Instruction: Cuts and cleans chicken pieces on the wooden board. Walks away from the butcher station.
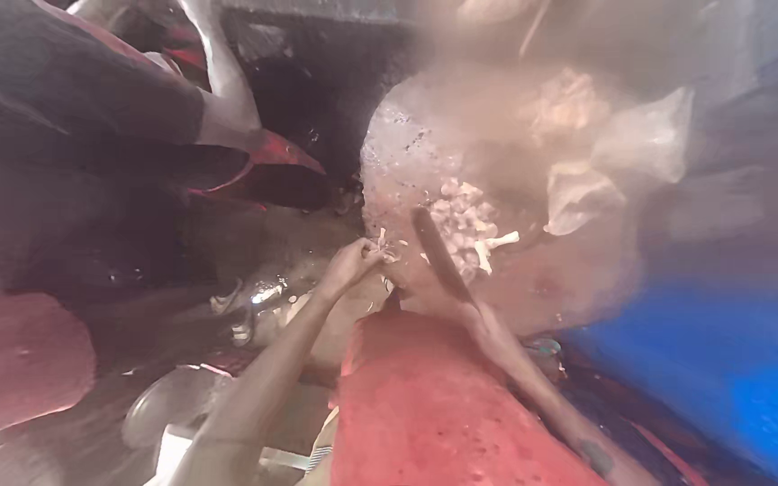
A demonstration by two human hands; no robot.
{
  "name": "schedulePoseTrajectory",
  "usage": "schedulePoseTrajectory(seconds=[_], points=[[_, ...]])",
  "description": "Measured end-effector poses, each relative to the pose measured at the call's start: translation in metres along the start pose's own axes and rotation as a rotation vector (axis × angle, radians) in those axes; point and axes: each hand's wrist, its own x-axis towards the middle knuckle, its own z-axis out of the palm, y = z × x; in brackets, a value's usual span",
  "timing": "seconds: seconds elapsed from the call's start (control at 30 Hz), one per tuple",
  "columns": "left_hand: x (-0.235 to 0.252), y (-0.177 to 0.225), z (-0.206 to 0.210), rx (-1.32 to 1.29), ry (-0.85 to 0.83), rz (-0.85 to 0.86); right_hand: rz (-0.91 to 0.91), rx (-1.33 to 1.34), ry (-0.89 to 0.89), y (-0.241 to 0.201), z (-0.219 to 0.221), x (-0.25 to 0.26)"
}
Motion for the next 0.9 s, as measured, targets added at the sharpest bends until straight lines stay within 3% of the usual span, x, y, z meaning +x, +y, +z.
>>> schedulePoseTrajectory(seconds=[0.13,0.37,0.47,0.57,0.67,0.73,0.8,0.9], points=[[-0.017,-0.018,0.037,-0.154,0.099,-0.06,-0.074,0.001,-0.078,-0.03,0.013,0.013],[-0.024,-0.022,0.047,-0.247,0.056,-0.137,0.147,-0.075,-0.284,-0.016,0.041,0.018],[-0.025,-0.021,0.04,-0.234,0.142,-0.021,0.179,-0.03,-0.351,-0.019,0.03,0.007],[-0.01,-0.004,0.035,-0.032,0.16,0.067,0.229,0.141,-0.36,-0.014,0.026,0.008],[-0.011,-0.003,0.035,0.072,0.139,0.077,0.266,0.272,-0.29,-0.001,0.026,-0.002],[-0.022,-0.012,0.032,0.028,0.07,0.053,0.29,0.289,-0.135,0.012,0.027,-0.017],[-0.032,-0.025,0.019,-0.053,-0.034,0.003,0.307,0.111,0.036,0.014,0.02,-0.028],[-0.032,-0.039,-0.02,-0.23,-0.124,0.007,0.23,-0.079,0.054,0.002,0.004,-0.028]])
